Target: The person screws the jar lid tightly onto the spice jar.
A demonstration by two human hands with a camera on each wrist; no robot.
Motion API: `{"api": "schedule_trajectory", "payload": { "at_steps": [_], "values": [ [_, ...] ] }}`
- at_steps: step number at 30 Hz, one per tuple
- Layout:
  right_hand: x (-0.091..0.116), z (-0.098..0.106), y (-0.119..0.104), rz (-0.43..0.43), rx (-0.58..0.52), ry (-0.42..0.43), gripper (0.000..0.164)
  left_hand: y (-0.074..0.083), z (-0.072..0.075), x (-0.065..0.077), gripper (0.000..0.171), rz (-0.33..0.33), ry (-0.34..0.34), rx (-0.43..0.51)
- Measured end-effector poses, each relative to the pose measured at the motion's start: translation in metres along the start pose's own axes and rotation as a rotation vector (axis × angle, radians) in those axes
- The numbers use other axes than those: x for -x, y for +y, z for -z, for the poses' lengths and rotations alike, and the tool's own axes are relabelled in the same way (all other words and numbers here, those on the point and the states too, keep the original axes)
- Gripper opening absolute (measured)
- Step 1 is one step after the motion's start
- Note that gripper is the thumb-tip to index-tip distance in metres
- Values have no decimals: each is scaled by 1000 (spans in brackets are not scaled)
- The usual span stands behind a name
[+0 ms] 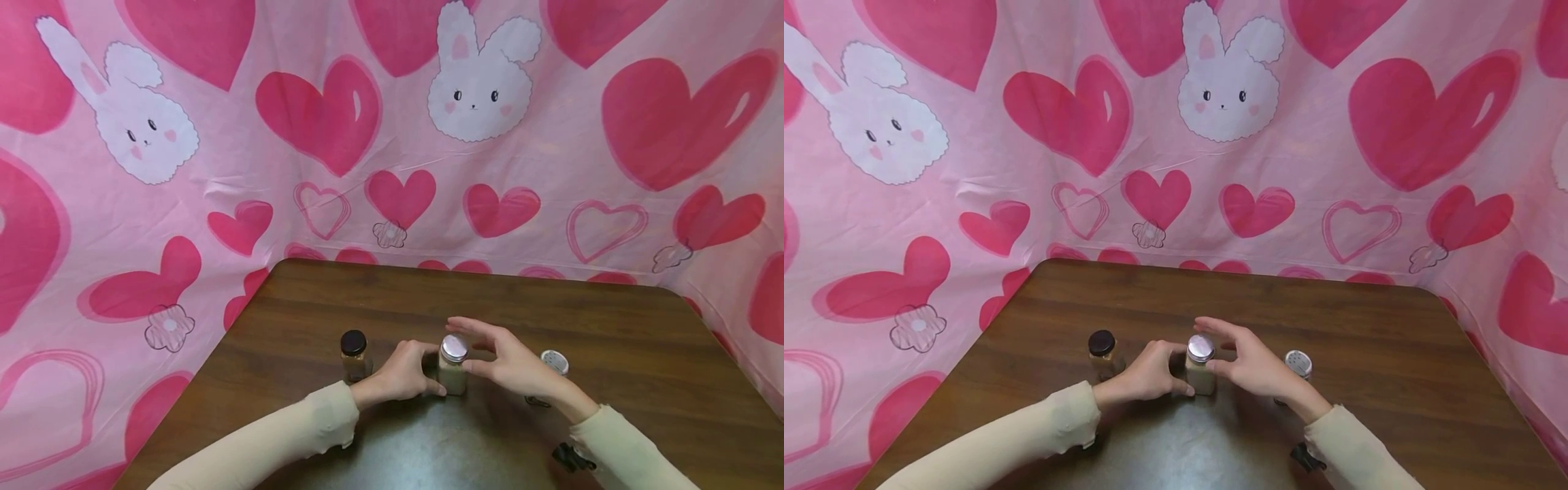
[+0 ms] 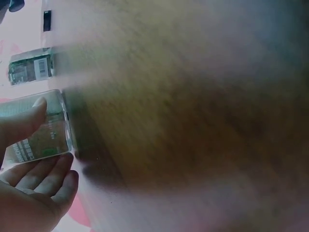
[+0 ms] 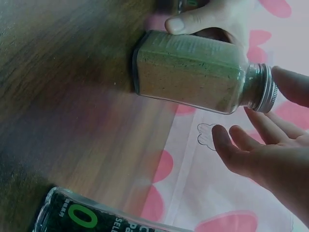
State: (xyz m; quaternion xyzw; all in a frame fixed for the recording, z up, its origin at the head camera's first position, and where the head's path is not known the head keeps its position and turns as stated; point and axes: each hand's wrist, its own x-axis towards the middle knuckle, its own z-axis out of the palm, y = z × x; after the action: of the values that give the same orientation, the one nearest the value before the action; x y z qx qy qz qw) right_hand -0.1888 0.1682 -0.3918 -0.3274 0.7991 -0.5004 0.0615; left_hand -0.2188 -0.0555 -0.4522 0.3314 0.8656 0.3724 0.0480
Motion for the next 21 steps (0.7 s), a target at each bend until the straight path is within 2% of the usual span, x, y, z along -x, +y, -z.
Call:
{"api": "schedule_trajectory", "payload": {
  "at_steps": [12,21],
  "values": [
    [0,-2,5,-19,-2,32,53,0,3,-2,63,5,-20,8],
    [-1,-4,0,-10,40,36,48,0,4,-1,59,26,-33,19]
  ]
}}
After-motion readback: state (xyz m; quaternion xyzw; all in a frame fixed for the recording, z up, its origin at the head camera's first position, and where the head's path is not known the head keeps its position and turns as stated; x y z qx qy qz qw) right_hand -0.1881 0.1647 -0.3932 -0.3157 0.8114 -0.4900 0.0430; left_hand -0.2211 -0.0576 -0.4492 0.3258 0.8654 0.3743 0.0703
